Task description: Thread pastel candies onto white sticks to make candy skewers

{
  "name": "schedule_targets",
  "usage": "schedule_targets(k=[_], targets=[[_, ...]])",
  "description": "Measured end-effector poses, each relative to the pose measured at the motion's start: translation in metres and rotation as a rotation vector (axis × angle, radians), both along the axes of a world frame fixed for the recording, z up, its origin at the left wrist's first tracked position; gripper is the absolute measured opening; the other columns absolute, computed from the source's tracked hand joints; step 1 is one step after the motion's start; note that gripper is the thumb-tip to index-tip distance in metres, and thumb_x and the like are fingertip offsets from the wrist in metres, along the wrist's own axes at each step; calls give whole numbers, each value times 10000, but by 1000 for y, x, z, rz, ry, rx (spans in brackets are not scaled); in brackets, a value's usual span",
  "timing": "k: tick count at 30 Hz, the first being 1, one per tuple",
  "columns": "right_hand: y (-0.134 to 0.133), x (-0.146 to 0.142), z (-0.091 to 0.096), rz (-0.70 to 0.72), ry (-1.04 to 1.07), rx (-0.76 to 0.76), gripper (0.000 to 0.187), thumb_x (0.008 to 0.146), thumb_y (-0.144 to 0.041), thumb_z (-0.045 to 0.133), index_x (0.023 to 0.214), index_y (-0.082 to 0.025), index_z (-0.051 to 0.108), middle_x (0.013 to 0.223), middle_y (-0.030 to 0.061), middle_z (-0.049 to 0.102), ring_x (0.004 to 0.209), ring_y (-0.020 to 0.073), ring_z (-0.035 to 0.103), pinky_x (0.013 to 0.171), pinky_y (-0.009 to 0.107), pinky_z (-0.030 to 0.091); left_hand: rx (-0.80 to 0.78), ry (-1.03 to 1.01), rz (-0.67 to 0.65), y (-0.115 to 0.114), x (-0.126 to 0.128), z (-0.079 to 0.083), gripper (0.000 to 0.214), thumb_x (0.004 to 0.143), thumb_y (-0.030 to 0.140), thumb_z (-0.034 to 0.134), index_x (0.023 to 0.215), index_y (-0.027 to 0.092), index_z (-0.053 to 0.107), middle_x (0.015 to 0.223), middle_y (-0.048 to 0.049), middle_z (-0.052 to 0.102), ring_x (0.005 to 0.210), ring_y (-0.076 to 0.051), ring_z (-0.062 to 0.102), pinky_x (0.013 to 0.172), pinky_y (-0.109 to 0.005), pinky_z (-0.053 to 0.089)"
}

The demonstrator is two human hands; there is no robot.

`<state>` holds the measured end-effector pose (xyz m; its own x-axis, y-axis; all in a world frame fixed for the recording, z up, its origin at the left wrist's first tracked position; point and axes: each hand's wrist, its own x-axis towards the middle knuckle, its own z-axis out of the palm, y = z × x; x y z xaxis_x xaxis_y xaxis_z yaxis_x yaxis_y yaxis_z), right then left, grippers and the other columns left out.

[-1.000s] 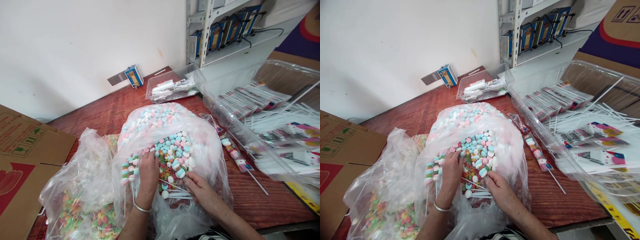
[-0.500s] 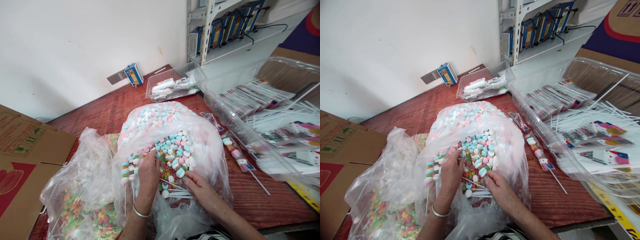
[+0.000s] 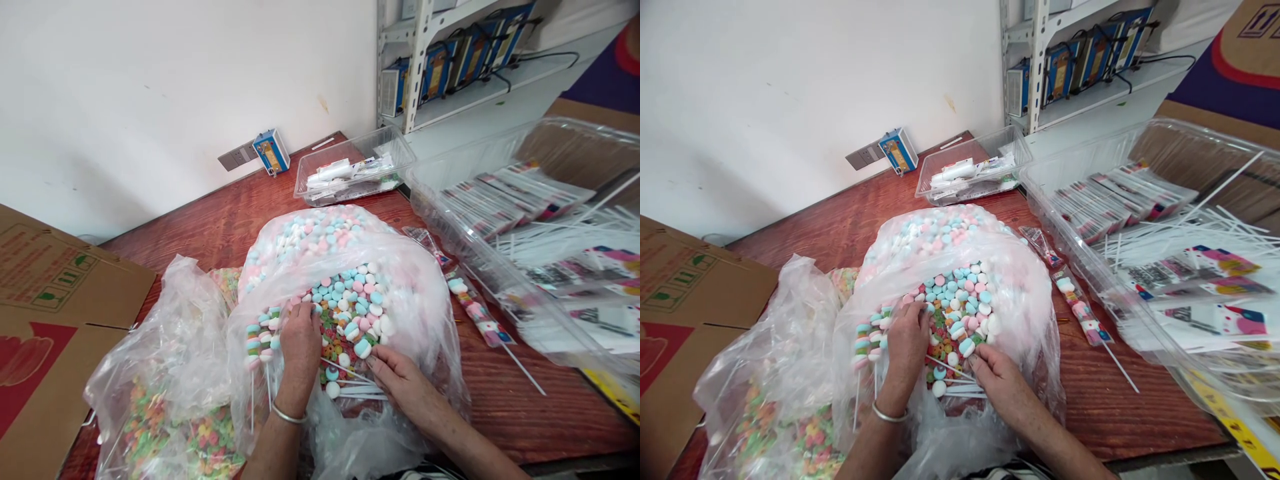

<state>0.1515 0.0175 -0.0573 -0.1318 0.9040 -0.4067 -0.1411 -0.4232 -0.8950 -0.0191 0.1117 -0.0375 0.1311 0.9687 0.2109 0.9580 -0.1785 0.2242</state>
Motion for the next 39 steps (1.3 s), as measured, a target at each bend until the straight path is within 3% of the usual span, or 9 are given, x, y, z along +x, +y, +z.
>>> schedule_targets(k=[5, 10, 14, 16, 19, 25, 29, 34, 39], targets=[[-1, -2, -3, -35, -4, 33, 246, 860, -419, 526, 741, -203, 536, 591, -62, 425, 518, 109, 354, 474, 220, 287, -31, 29, 38, 4, 2, -5, 232, 843, 179, 566, 1074, 164, 580, 1025, -106, 629, 967, -271, 592, 803, -383, 481], [-1, -4, -5, -74, 18, 63, 260, 870, -430, 528, 796, -189, 596, 632, -33, 543, 567, 135, 477, 531, 236, 399, -38, -62, -9, 4, 1, -2, 170, 793, 116, 547, 942, 184, 590, 1049, -101, 598, 950, -254, 581, 819, -391, 477], [11, -3, 3, -110, 86, 155, 266, 882, -427, 560, 974, -185, 616, 904, 43, 687, 843, 213, 625, 759, 322, 514, -148, -497, -5, -6, 8, 8, 119, 791, 157, 567, 906, 188, 567, 854, -40, 615, 785, -197, 599, 747, -346, 492], [20, -3, 11, -172, 71, 240, 293, 887, -436, 576, 1054, -196, 604, 1012, 62, 693, 974, 233, 624, 873, 356, 502, -323, -858, -50, -14, 15, 14, 178, 791, 211, 617, 959, 184, 562, 866, -34, 637, 779, -172, 620, 735, -314, 506], [29, -3, 23, -219, -5, 333, 296, 883, -449, 594, 1051, -206, 604, 1040, 67, 696, 996, 229, 622, 933, 361, 482, -587, -1269, -127, -25, 25, 23, 295, 756, 250, 711, 1011, 172, 586, 938, -50, 674, 864, -164, 647, 787, -288, 518], [33, -1, 33, -196, -90, 389, 225, 911, -431, 561, 940, -209, 592, 925, 32, 682, 905, 192, 613, 888, 303, 488, -776, -1525, -110, -36, 32, 26, 344, 699, 245, 799, 1005, 155, 670, 973, -71, 716, 892, -170, 663, 799, -271, 524], [29, 4, 34, -178, -127, 372, 251, 918, -434, 534, 971, -198, 600, 959, 38, 677, 905, 190, 608, 848, 286, 490, -766, -1606, 33, -35, 37, 21, 335, 672, 279, 817, 946, 149, 674, 894, -52, 714, 805, -150, 664, 761, -269, 533], [2, 16, 38, -71, -391, 288, 301, 938, -436, 439, 802, -206, 578, 685, 0, 595, 674, 175, 553, 630, 256, 466, -576, -1644, 243, -24, 36, 19, 379, 610, 299, 827, 908, 155, 643, 830, -10, 686, 739, -127, 658, 735, -261, 530], [-20, 19, 39, 80, -475, 325, 337, 922, -432, 399, 685, -221, 512, 623, 0, 564, 606, 184, 532, 613, 284, 452, -516, -1600, 249, -19, 31, 17, 378, 644, 280, 798, 961, 153, 638, 854, -21, 698, 749, -130, 666, 726, -253, 526]])
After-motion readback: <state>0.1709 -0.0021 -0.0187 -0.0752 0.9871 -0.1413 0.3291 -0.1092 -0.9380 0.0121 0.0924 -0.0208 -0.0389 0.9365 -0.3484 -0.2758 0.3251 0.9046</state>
